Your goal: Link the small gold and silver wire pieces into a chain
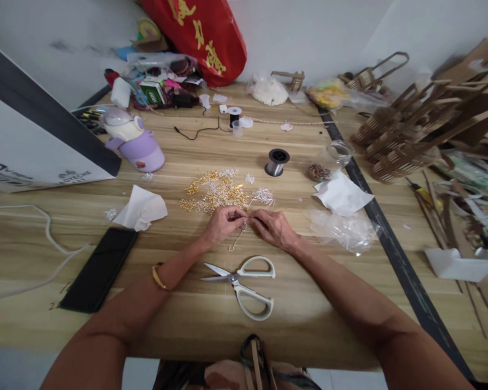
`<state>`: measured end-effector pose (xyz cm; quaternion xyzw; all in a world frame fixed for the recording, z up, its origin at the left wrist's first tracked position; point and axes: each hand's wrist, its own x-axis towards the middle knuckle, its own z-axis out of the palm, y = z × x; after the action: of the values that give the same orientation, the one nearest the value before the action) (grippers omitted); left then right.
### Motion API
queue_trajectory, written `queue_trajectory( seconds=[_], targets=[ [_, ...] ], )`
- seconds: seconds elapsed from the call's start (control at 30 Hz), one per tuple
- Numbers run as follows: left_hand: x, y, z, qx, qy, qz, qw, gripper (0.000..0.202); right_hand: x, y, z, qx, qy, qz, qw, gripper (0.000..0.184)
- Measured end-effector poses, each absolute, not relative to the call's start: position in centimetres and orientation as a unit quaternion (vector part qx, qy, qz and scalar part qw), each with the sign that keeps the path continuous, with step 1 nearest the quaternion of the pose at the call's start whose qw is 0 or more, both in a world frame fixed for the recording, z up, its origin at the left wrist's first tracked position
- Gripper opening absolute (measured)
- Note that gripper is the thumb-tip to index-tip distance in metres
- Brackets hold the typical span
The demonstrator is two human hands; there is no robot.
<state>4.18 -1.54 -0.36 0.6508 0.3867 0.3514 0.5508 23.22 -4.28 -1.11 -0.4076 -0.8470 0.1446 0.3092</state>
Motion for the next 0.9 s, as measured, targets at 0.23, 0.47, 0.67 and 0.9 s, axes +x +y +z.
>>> queue_trajectory(
  seconds=[0.23,0.47,0.67,0.9],
  targets=[
    [4.17,-1.45,-0.50,0.665,0.385,0.346,0.538,0.011,23.14,-4.33,-0.91,-0.411,-0.847,0.139,0.307,0.020],
    [4.17,-1.58,-0.25,0.712,0.381,0.348,0.476,0.005,23.14,-4.25,-0.98,-0.389,-0.851,0.162,0.315,0.018],
    [4.19,-1.58,-0.41,0.685,0.369,0.358,0.517,0.009,23.27,-4.08,-0.79,-0.388,-0.828,0.225,0.337,0.015],
    [4.17,-1.64,-0.42,0.683,0.362,0.354,0.526,0.009,23.36,-3.95,-0.68,-0.394,-0.809,0.275,0.337,0.018]
  ],
)
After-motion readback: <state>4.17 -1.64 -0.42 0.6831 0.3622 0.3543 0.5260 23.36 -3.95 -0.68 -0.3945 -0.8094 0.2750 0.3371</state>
